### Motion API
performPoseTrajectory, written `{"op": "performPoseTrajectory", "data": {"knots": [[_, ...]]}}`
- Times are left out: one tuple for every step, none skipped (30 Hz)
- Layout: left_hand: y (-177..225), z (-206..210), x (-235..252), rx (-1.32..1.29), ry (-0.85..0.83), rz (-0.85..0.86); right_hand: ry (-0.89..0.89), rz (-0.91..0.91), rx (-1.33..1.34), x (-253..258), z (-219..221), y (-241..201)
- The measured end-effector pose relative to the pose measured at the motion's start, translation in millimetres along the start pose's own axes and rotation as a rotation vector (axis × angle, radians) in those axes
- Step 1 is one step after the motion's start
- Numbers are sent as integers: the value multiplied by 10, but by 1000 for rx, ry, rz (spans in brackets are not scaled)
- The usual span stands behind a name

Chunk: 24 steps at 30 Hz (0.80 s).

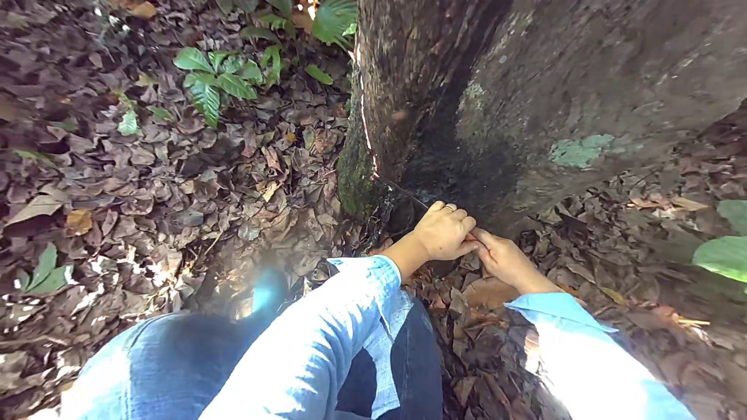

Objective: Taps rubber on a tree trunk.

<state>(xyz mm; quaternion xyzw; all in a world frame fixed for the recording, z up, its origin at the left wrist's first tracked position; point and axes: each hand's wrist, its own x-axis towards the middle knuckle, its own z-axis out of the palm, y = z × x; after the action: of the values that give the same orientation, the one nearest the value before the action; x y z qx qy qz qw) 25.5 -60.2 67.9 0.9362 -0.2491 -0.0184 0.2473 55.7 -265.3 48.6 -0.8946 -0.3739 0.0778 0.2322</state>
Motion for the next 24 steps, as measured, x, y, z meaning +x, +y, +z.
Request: {"op": "performPoseTrajectory", "data": {"knots": [[-35,-9,0,12,-13,8,21,-13,-7,32,48,33],[-54,-21,-8,21,-35,11,51,-19,-9,40,115,51],[-57,-25,-26,25,-57,15,83,-21,-4,20,192,57],[-46,-23,-55,28,-68,29,113,-25,7,-20,262,43],[-30,-13,-89,36,-56,56,146,-31,15,-66,319,13],[-15,-5,-117,44,-31,89,178,-36,18,-110,349,-25],[-8,0,-130,46,-16,116,201,-40,20,-146,357,-55],[-9,1,-130,38,-8,136,204,-36,23,-174,345,-75],[-14,3,-125,27,-9,146,196,-27,19,-197,324,-85],[-19,3,-117,17,-7,155,182,-15,15,-210,293,-93],[-21,-8,-103,7,-8,161,169,-9,9,-208,248,-97],[-21,-18,-86,-1,3,166,159,-8,-8,-201,198,-96],[-19,-20,-73,-8,27,172,151,-12,-24,-193,151,-95],[-17,-21,-65,-16,50,177,144,-18,-39,-183,114,-91],[-20,-21,-60,-21,75,180,135,-22,-54,-170,90,-79],[-27,-19,-58,-25,87,181,125,-20,-65,-159,77,-64],[-39,-16,-57,-26,84,183,120,-18,-77,-148,75,-47],[-49,-18,-54,-26,75,185,121,-19,-95,-135,81,-25],[-63,-18,-50,-22,73,188,131,-21,-116,-117,95,-7],[-81,-10,-49,-13,78,191,137,-16,-131,-97,113,-4],[-104,6,-50,-4,85,195,146,-5,-150,-77,141,-10],[-129,26,-54,4,82,199,159,10,-166,-60,188,-14],[-150,33,-58,5,54,199,171,29,-175,-52,257,-11],[-167,33,-64,5,7,194,168,61,-169,-54,338,-15]]}}
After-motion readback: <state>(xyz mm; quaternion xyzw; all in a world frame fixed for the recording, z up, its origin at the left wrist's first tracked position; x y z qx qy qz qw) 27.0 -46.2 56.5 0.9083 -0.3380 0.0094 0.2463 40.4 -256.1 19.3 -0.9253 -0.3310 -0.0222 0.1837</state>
